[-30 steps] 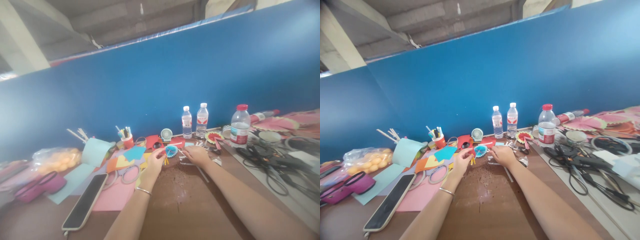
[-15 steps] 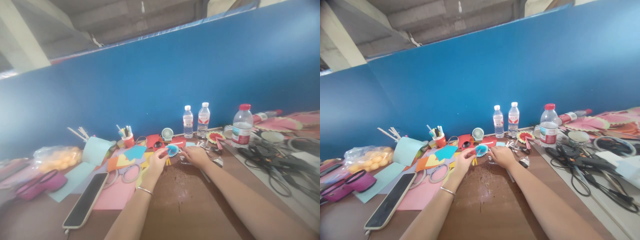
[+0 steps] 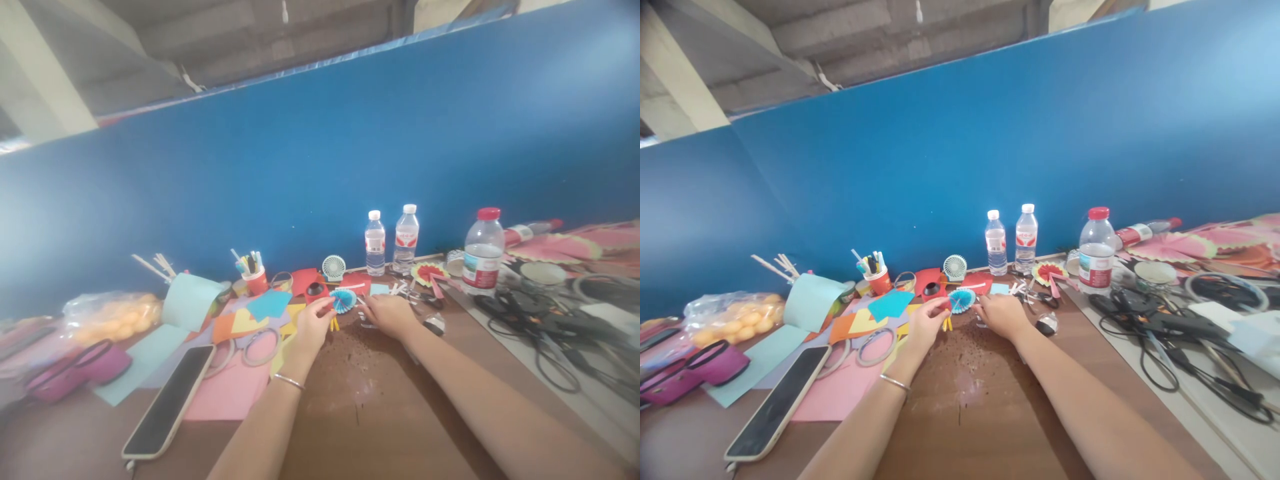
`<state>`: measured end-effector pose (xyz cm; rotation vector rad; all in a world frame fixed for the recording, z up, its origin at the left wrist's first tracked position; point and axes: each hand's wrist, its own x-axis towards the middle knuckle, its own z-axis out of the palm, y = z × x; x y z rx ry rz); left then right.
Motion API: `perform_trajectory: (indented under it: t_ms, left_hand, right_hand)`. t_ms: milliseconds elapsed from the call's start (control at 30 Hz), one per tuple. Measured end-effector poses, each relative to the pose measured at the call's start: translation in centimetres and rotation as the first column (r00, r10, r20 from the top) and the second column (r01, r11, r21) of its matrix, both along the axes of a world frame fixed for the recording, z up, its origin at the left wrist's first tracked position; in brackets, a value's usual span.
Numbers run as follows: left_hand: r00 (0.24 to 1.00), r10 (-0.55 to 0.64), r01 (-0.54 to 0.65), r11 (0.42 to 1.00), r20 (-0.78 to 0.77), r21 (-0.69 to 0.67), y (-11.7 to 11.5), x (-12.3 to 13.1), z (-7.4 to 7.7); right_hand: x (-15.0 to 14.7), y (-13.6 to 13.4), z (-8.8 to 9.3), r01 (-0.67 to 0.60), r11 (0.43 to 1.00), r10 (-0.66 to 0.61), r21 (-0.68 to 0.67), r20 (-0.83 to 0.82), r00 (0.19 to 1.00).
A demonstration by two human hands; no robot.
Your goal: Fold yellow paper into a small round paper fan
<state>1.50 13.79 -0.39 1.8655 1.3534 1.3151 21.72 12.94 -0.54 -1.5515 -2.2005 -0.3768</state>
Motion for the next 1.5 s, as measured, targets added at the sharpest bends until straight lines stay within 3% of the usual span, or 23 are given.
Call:
perform_trajectory:
  t_ms: [400, 833, 1167, 1500]
  left_hand:
    - [0.976, 0.006, 0.005, 0.999, -0.219, 0.049, -0.5, -0.1, 0.2]
    - [0.976, 0.072, -0.074, 0.997, -0.206, -0.002, -0.7, 0.2, 0.0]
    - [0.967, 0.116, -0.144, 0.983, -0.225, -0.112, -0.1, 1.0, -1.3]
    - [0.977, 0.115, -0.142, 0.979, -0.179, -0.148, -0.1, 0.9, -0.9]
  right_hand:
    - [-1.1, -0.8, -1.0, 0.064, 0.997, -0.069, 0.043, 0.114, 0.991]
    - [-1.6, -1.3, -1.1, 0.065, 0.997, -0.069, 0.038, 0.135, 0.988]
    - [-1.6, -2.7, -1.4, 0.154, 0.986, -0.142, -0.064, 0.157, 0.977]
    - [-1.5, -2.6, -1.6, 0.141, 0.990, -0.135, -0.026, 0.149, 0.980]
